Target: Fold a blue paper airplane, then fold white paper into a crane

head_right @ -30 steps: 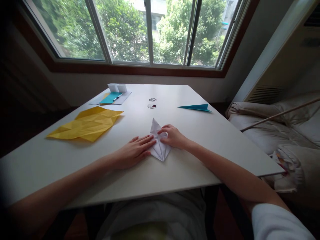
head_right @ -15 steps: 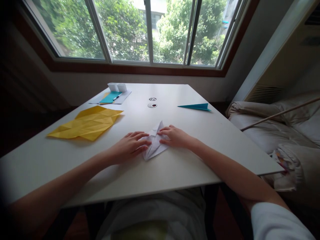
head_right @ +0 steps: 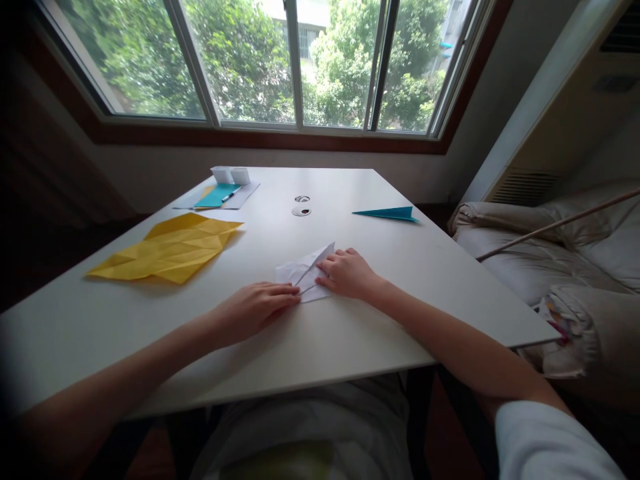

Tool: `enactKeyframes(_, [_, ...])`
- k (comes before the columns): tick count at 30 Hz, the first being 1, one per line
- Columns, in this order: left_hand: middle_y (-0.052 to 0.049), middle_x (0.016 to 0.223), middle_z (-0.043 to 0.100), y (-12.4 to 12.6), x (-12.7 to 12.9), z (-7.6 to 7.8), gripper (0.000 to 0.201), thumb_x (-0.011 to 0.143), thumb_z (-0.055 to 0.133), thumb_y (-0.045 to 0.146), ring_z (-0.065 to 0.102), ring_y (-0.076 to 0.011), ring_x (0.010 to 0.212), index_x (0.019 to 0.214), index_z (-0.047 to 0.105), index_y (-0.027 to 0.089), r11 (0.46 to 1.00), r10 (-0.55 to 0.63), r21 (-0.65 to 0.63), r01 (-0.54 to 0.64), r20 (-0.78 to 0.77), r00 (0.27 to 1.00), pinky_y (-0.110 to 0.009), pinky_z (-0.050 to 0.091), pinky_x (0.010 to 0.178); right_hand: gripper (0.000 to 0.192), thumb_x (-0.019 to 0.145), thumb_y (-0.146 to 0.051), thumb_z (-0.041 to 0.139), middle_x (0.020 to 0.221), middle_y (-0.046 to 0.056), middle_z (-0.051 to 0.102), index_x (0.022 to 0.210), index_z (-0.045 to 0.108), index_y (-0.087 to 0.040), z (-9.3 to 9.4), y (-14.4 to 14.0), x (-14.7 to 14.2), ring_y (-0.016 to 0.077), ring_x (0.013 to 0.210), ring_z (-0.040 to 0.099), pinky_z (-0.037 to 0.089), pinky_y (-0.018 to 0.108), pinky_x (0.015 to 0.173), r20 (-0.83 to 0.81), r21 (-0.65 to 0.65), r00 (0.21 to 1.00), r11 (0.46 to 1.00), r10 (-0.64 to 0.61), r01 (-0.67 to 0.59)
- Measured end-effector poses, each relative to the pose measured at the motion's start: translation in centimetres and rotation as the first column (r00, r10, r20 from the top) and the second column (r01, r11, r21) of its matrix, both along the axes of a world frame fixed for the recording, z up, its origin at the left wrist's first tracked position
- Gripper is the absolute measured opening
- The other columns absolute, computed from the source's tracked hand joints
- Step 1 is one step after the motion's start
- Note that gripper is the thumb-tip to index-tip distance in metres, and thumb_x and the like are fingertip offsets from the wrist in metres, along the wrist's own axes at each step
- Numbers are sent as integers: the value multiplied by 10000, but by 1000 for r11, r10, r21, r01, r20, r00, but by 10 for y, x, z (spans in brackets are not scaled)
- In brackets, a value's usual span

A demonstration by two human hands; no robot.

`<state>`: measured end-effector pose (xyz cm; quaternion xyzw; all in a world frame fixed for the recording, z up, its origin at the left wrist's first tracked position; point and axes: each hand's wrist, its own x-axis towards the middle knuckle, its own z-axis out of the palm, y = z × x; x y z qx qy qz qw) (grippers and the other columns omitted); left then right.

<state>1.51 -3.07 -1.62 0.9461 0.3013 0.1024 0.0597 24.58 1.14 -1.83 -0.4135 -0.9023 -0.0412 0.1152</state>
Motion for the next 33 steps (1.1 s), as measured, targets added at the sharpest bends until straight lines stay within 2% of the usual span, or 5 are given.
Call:
enactKeyframes(7, [-110,1391,379,-6,-7,-7,472,932,295,348,392,-225,1255,1375,317,184,999,38,4,-38,-147,988,-363,340,981,426,917,-337,352,1343,107,454,1296,457,-173,2,-17,-3,230,1227,427,309,395,1006,9,-214,962,940,274,-266])
enactKeyframes(13, [-117,1473,140,-11,-11,-9,646,908,199,529,195,-236,1347,1432,94,167,997,12,-76,-34,-270,963,-415,207,1048,685,870,-552,339,1477,86,154,1431,141,-212,4,-22,1,259,1356,158,29,509,1087,2,-476,962,846,272,-239])
enactKeyframes(21, [-111,1478,128,-12,-11,-3,676,897,160,568,159,-214,1357,1434,81,165,991,-7,-131,-34,-304,953,-394,159,1066,722,858,-602,291,1496,45,73,1430,28,-250,2,-2,7,256,1370,81,-98,519,1064,17,-538,969,819,245,-197])
enactKeyframes(29, [-114,1478,146,-11,-13,1,672,895,188,568,183,-222,1351,1431,98,172,990,-37,-140,-6,-302,953,-409,175,1058,734,846,-632,261,1498,27,71,1432,28,-256,2,0,6,257,1371,74,-69,518,1070,34,-537,976,828,213,-162])
enactKeyframes(33, [-108,1457,251,-11,-11,4,610,906,202,543,258,-229,1324,1399,219,185,997,-31,-76,11,-276,961,-444,183,1053,762,828,-662,255,1490,60,145,1436,98,-232,6,-11,3,281,1354,152,-18,503,1080,64,-493,980,860,188,-133])
